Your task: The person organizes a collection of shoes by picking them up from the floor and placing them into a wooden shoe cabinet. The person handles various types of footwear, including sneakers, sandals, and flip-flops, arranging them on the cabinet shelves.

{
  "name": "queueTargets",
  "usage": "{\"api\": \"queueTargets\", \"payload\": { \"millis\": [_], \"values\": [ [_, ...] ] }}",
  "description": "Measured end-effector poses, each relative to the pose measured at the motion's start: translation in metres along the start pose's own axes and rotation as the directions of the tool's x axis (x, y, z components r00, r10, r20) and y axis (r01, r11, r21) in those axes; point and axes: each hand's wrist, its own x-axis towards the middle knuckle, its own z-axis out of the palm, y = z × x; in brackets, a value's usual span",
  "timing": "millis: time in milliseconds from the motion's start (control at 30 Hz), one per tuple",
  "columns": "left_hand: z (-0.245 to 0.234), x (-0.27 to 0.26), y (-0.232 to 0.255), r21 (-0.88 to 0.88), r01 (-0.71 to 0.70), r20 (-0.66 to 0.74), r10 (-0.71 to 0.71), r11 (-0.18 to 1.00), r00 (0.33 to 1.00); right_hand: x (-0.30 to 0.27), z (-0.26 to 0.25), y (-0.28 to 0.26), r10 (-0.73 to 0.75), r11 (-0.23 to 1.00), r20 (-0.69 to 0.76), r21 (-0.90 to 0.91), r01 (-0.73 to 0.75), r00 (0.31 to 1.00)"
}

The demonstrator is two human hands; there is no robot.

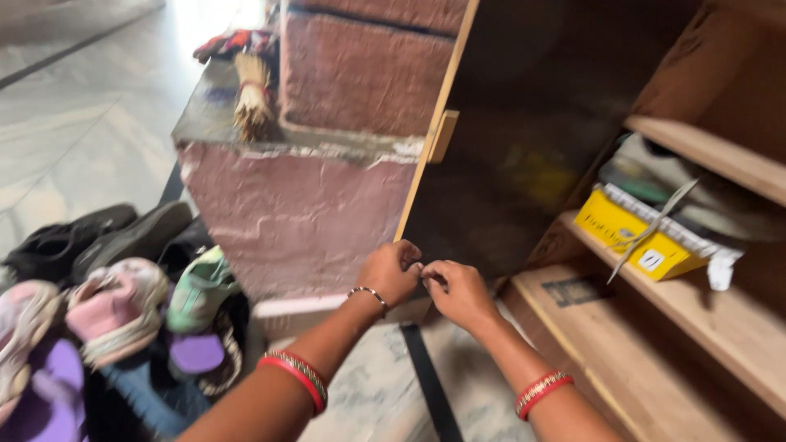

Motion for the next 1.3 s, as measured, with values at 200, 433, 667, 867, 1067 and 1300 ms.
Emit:
{"api": "queueTargets", "payload": {
  "millis": [200, 433, 667, 867, 1067, 1300],
  "values": [
    [0.039, 0.016, 0.032, -0.281, 0.037, -0.066, -0.057, 0.959, 0.996, 0.029, -0.059, 0.047, 0.141, 0.990, -0.332, 0.054, -0.131, 0.933],
    [0.080, 0.021, 0.038, -0.569, 0.205, 0.136, -0.155, 0.796, 0.979, 0.011, -0.166, 0.176, 0.681, 0.718, -0.472, 0.578, -0.387, 0.559],
    [0.107, 0.017, 0.088, -0.726, 0.408, 0.379, -0.173, 0.553, 0.909, -0.034, -0.235, 0.240, 0.778, 0.607, -0.528, 0.771, -0.194, 0.340],
    [0.128, 0.006, 0.103, -0.694, 0.498, 0.473, -0.192, 0.519, 0.860, -0.037, -0.272, 0.224, 0.642, 0.739, -0.728, 0.503, -0.448, 0.240],
    [0.131, 0.001, 0.096, -0.662, 0.551, 0.511, -0.232, 0.508, 0.828, -0.039, -0.296, 0.224, 0.492, 0.632, -0.717, -0.096, -0.769, 0.494],
    [0.130, 0.002, 0.088, -0.647, 0.581, 0.512, -0.283, 0.494, 0.811, -0.023, -0.294, 0.253, 0.696, 0.706, -0.555, 0.412, -0.576, 0.455]
  ]
}}
